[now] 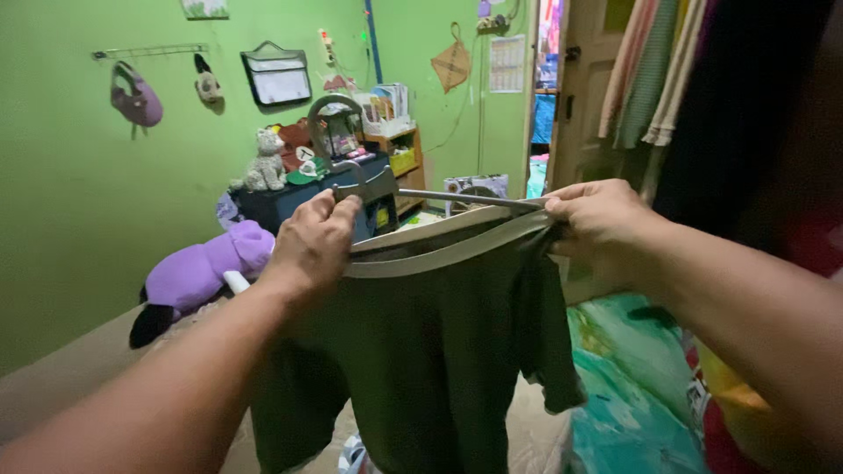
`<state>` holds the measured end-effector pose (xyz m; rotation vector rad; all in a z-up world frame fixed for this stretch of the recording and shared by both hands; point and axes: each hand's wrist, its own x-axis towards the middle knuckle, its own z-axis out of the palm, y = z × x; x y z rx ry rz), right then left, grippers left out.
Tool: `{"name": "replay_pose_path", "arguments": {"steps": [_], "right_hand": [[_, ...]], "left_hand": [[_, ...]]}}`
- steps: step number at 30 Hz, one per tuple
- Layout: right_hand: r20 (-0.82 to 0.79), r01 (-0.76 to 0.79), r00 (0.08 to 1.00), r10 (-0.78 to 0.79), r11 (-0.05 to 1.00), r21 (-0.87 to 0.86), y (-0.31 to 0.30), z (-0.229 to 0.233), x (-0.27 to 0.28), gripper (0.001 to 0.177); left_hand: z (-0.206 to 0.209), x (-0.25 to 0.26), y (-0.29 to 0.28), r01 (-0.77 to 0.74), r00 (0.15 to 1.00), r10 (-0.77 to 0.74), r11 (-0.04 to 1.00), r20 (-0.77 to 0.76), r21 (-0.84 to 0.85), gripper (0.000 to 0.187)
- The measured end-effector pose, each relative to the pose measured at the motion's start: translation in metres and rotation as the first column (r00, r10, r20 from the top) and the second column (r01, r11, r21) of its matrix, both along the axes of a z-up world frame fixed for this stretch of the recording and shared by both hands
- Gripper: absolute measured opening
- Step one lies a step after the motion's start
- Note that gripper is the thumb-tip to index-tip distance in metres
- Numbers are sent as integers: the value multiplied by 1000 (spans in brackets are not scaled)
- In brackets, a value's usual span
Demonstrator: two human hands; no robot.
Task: The person removes several garments from a closet, one at a time, by taking them off hangers and placing them on a bed. The items include a green shirt, a purple shirt, a dark patterned top, a white patterned top, and a beige lace top. The hangers are set aside on the bed after each removal.
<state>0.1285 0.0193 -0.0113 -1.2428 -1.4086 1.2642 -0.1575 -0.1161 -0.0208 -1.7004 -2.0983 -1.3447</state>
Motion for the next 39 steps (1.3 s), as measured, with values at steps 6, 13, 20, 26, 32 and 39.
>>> {"name": "replay_pose_path", "arguments": {"steps": [6,13,20,26,32,39], "right_hand": [[-63,-78,995,80,996,31,-7,-3,-30,20],[-208,-84,976,67,993,-77,-21,-7,-71,23],[-242,-129,965,104,988,-90,-61,-7,-110,28],[-247,-194,953,174,979,-60,-79,-3,-136,28],[-264,-220,943,204,975,-35,-88,-4,-162,30],[-281,-283,921,271,959,-2,-88,-11,-183,29]], "left_hand": [[2,-29,-18,-147,970,162,985,181,-91,65],[-15,-80,-35,-155,965,154,988,211,-13,56],[-35,-123,-57,-152,846,81,984,527,92,46],[-37,-144,-81,-79,596,-116,976,795,202,32],[-23,-141,-109,9,467,-261,957,845,290,22],[-18,-151,-119,14,439,-301,944,846,329,19]]}}
